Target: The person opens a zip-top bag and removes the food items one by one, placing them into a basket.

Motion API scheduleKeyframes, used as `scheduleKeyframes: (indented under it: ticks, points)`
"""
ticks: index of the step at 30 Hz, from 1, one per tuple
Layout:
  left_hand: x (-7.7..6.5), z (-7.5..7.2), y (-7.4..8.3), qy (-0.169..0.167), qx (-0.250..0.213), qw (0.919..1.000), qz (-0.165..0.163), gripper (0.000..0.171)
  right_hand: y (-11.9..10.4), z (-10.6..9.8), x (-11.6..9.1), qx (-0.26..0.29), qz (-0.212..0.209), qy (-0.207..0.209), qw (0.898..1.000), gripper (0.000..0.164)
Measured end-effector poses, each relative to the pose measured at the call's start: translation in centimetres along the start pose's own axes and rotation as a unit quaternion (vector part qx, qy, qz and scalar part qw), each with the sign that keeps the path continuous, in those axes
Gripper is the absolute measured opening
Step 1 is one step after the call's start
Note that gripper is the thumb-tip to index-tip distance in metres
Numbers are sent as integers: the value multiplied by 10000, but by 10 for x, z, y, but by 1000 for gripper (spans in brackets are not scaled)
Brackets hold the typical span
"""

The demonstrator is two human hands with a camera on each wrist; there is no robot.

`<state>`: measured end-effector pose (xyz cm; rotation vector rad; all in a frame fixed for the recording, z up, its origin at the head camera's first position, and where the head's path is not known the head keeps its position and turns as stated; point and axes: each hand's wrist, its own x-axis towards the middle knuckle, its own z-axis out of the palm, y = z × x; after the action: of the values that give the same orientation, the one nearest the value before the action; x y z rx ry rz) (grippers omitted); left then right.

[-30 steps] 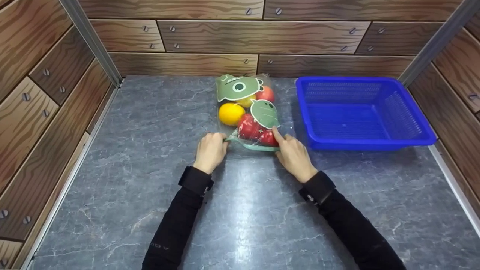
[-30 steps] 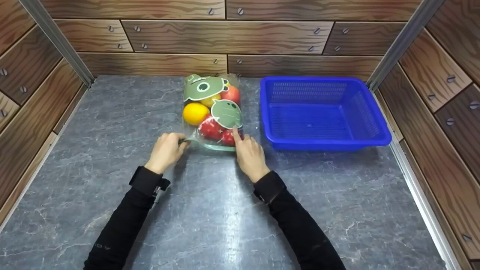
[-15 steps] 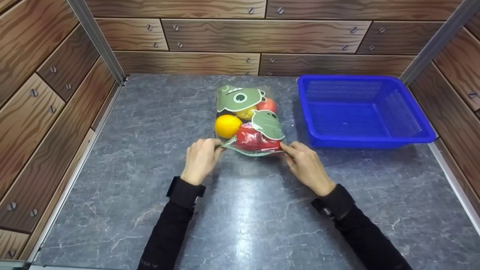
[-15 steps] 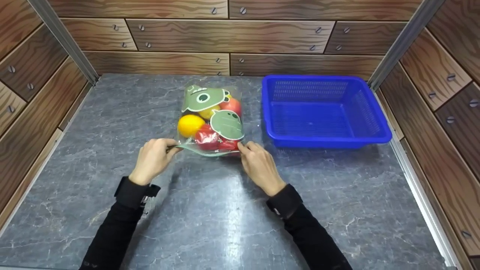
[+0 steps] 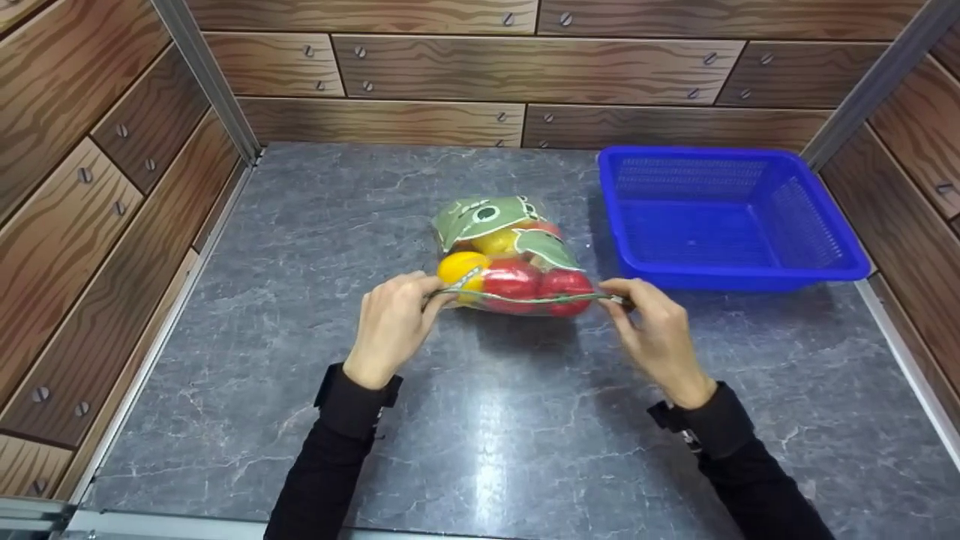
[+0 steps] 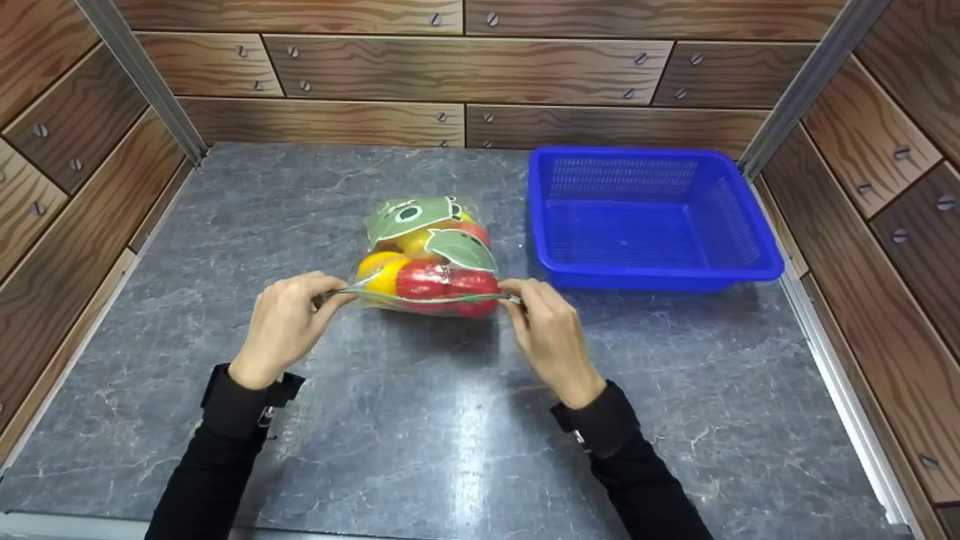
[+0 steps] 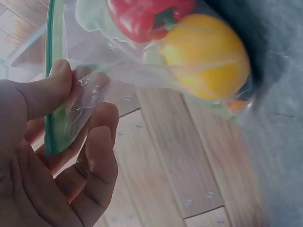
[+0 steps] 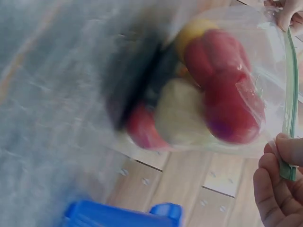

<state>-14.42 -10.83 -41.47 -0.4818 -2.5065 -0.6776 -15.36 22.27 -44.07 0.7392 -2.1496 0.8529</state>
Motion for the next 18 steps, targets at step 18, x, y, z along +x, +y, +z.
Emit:
scheduleKeyframes:
  ticks: [18]
  points:
    - [13,-66,46,1380,-93,9855,978,25,-53,-57,47,199,-328,1666,9853,15]
